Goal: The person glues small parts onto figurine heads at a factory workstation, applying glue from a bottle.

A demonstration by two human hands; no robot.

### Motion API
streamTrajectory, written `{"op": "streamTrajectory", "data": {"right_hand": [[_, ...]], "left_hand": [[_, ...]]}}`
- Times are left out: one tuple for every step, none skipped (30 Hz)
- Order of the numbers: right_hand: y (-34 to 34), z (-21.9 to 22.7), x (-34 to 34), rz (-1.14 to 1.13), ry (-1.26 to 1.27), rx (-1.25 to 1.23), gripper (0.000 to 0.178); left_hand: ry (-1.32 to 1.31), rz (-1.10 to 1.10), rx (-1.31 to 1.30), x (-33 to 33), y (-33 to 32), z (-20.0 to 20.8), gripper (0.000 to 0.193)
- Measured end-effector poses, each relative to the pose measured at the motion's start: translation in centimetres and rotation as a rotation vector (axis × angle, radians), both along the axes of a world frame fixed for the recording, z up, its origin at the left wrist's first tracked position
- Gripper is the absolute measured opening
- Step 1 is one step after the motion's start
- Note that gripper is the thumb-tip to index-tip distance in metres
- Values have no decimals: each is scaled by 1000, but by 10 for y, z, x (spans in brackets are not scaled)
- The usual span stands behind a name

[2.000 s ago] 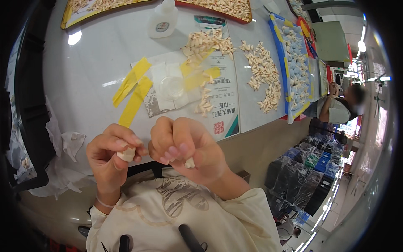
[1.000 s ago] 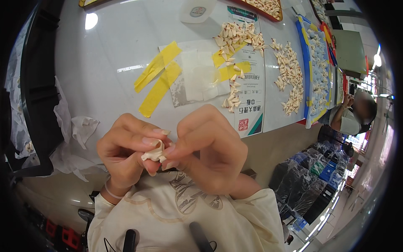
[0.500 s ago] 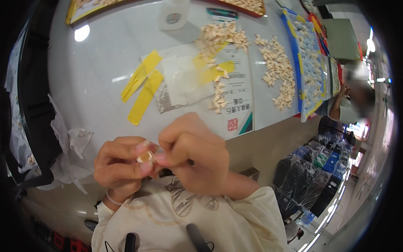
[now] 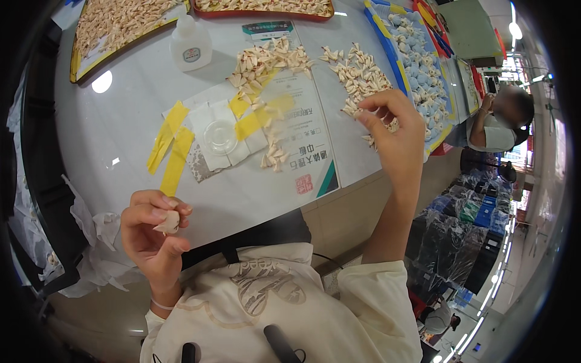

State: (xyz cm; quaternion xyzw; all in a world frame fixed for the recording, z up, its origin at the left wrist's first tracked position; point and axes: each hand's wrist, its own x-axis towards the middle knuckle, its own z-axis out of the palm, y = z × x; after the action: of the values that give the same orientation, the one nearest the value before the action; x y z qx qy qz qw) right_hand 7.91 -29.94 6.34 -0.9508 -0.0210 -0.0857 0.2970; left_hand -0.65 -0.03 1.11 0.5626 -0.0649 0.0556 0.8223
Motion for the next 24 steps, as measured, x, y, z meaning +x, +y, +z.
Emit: {"op": "streamTrajectory", "data": {"right_hand": [[1,-1,3,1,2,3,15],[4,-1,5,47,28,-60,16],[6,-2,7,94,54,-123,17],[6,-5,9,90,57,-122,17],[7,-9,11,103,52,-129,17],[7,-12,13,116,46,-137,17],[6,-13,13,118,49,-134,17],[6,-12,14,116,30,-149,16],[6,-11,14,115,11,-165,14],[10,-9,12,118,15,-161,14],[19,-4,10,137,10,-55,14],[27,0,8,152,7,50,13],[37,-1,9,153,12,52,13],[49,-4,9,264,19,81,13],[56,-7,9,375,26,110,13],[57,-12,11,375,29,113,13],[55,-20,17,467,34,65,14],[54,-25,21,560,39,17,14],[53,-26,21,562,40,14,14],[52,-27,22,570,24,-10,17],[52,-27,23,579,8,-33,20],[52,-27,25,584,8,-32,20],[53,-26,25,605,13,-64,17],[55,-24,26,625,17,-96,15]], "left_hand": [[14,3,-84,0,0,-1,27],[16,-1,-83,-1,1,-2,27],[44,-5,-71,-2,4,-4,28],[71,-8,-58,-3,5,-4,28],[74,-7,-55,-3,5,-5,28],[74,27,-10,-3,5,-6,28],[74,61,34,-3,4,-6,28],[77,62,37,-2,3,-5,28],[116,82,10,0,0,-1,29],[157,104,-16,1,-1,1,29],[161,107,-13,2,-1,1,29],[169,117,-73,2,-1,2,30],[176,127,-134,2,-1,3,31],[180,125,-131,1,0,1,31],[177,109,-136,0,2,-1,32],[174,94,-142,-1,4,-3,34],[174,94,-145,-1,3,-2,34],[204,105,-148,0,2,0,34],[233,118,-152,0,1,1,34],[233,124,-151,-1,1,1,34],[229,97,-165,0,2,1,33],[224,71,-178,0,2,1,33],[226,74,-177,0,3,1,33],[214,60,-194,1,3,1,33]]}}
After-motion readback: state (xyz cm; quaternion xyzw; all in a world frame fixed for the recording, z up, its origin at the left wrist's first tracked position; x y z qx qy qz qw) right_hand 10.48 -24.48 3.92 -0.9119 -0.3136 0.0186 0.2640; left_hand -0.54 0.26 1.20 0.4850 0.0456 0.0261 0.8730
